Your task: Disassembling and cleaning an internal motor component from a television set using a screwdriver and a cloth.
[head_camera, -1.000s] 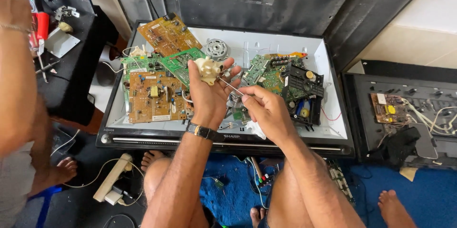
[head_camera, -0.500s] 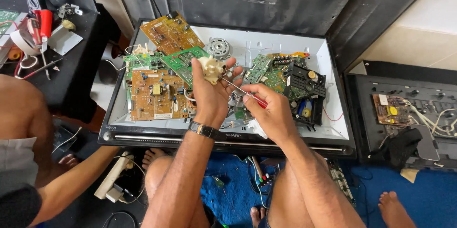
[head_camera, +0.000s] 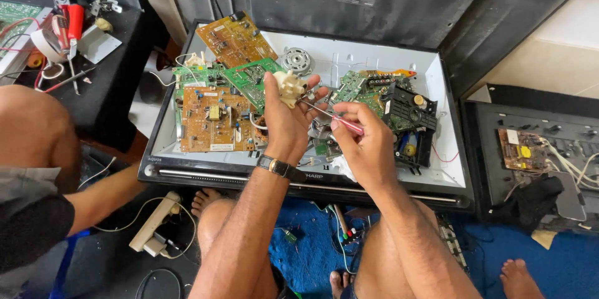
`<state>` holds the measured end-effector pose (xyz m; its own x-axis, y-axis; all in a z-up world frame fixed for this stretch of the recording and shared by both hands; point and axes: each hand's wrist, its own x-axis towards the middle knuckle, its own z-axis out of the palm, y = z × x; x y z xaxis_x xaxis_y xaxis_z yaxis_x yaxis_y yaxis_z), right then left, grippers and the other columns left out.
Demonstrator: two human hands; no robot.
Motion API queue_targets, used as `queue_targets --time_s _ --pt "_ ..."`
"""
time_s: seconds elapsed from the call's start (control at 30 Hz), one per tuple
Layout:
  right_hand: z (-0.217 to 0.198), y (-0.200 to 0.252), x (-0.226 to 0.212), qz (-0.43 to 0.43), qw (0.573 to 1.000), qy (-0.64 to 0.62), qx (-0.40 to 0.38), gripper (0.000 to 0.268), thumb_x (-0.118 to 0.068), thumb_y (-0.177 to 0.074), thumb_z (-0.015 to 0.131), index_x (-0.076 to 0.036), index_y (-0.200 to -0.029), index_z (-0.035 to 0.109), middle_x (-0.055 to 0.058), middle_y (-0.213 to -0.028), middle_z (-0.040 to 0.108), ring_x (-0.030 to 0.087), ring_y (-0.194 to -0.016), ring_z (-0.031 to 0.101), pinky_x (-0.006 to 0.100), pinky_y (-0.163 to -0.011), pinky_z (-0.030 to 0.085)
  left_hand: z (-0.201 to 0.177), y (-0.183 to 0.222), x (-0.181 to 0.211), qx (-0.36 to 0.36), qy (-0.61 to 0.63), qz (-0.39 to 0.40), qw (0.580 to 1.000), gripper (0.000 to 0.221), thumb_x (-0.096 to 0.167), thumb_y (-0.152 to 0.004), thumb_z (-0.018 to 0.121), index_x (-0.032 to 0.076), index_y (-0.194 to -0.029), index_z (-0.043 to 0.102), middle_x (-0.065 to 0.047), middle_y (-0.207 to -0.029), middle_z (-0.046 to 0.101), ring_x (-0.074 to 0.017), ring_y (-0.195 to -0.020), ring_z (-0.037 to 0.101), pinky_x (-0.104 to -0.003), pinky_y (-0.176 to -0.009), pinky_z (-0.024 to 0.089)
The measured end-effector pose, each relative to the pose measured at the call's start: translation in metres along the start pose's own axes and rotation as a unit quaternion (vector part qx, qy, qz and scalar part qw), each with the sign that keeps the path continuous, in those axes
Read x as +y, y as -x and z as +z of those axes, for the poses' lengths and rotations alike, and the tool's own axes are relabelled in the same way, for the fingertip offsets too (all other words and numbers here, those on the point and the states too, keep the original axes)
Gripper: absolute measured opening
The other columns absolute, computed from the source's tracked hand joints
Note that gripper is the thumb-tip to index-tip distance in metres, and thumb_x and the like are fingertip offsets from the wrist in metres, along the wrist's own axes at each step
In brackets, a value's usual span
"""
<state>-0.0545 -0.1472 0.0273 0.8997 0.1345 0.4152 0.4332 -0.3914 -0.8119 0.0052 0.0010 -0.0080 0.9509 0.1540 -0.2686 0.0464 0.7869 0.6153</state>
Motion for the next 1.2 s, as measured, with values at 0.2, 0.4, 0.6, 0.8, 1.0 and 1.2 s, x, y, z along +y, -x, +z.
queue_targets --time_s 0.2,0.4,0.6,0.8,1.0,1.2 --pt "0.003 0.003 -0.002 -0.002 1.0 -0.011 0.009 0.022 -0.014 -0.105 0.058 0.001 -0.118 0.068 0.021 -0.081 0.07 0.027 -0.068 0.062 0.038 -0.062 0.052 -0.001 0.002 -0.004 -0.01 0.008 -0.005 1.0 0.081 0.074 -0.097 0.029 0.005 -0.136 0.049 -0.017 -0.122 0.07 -0.0304 -0.098 0.074 -0.043 -0.08 0.063" --pt "0.006 0.0 0.01 -0.023 1.0 -0.014 0.014 0.027 -0.02 -0.105 0.06 0.003 -0.119 0.063 0.021 -0.08 0.067 0.025 -0.065 0.059 0.035 -0.056 0.05 -0.002 0.001 -0.004 -0.012 0.021 -0.008 1.0 0.082 0.074 -0.097 0.031 0.004 -0.135 0.05 -0.015 -0.122 0.07 -0.0296 -0.098 0.074 -0.042 -0.08 0.063" --pt "0.005 0.001 0.003 -0.038 0.999 -0.012 0.012 0.026 -0.008 -0.1 0.062 0.001 -0.124 0.057 0.021 -0.08 0.066 0.023 -0.063 0.06 0.033 -0.056 0.049 -0.002 0.0 -0.004 -0.011 0.02 -0.01 1.0 0.083 0.074 -0.097 0.031 0.004 -0.137 0.049 -0.016 -0.123 0.07 -0.0296 -0.097 0.074 -0.042 -0.08 0.063" --pt "0.009 0.0 0.011 -0.059 0.998 -0.012 0.032 0.024 -0.008 -0.1 0.064 0.003 -0.12 0.06 0.018 -0.081 0.064 0.022 -0.058 0.059 0.03 -0.052 0.048 -0.001 0.001 -0.004 -0.01 0.013 -0.007 1.0 0.081 0.073 -0.098 0.029 0.005 -0.136 0.048 -0.018 -0.121 0.071 -0.0308 -0.096 0.075 -0.045 -0.078 0.064" --pt "0.009 -0.004 0.024 -0.09 0.994 -0.008 0.055 0.024 -0.004 -0.092 0.072 -0.002 -0.116 0.065 0.012 -0.089 0.064 0.021 -0.063 0.066 0.026 -0.048 0.049 -0.002 0.0 -0.003 -0.012 0.029 -0.012 0.999 0.081 0.073 -0.098 0.029 0.005 -0.139 0.045 -0.018 -0.122 0.07 -0.0316 -0.098 0.074 -0.045 -0.08 0.064" --pt "0.007 -0.003 0.008 -0.092 0.993 -0.024 0.073 0.018 -0.002 -0.093 0.072 0.001 -0.111 0.068 0.011 -0.089 0.059 0.019 -0.066 0.062 0.025 -0.05 0.048 -0.003 -0.001 -0.002 -0.016 0.049 -0.012 0.999 0.081 0.073 -0.098 0.03 0.004 -0.137 0.047 -0.018 -0.121 0.07 -0.0324 -0.098 0.074 -0.044 -0.08 0.064"
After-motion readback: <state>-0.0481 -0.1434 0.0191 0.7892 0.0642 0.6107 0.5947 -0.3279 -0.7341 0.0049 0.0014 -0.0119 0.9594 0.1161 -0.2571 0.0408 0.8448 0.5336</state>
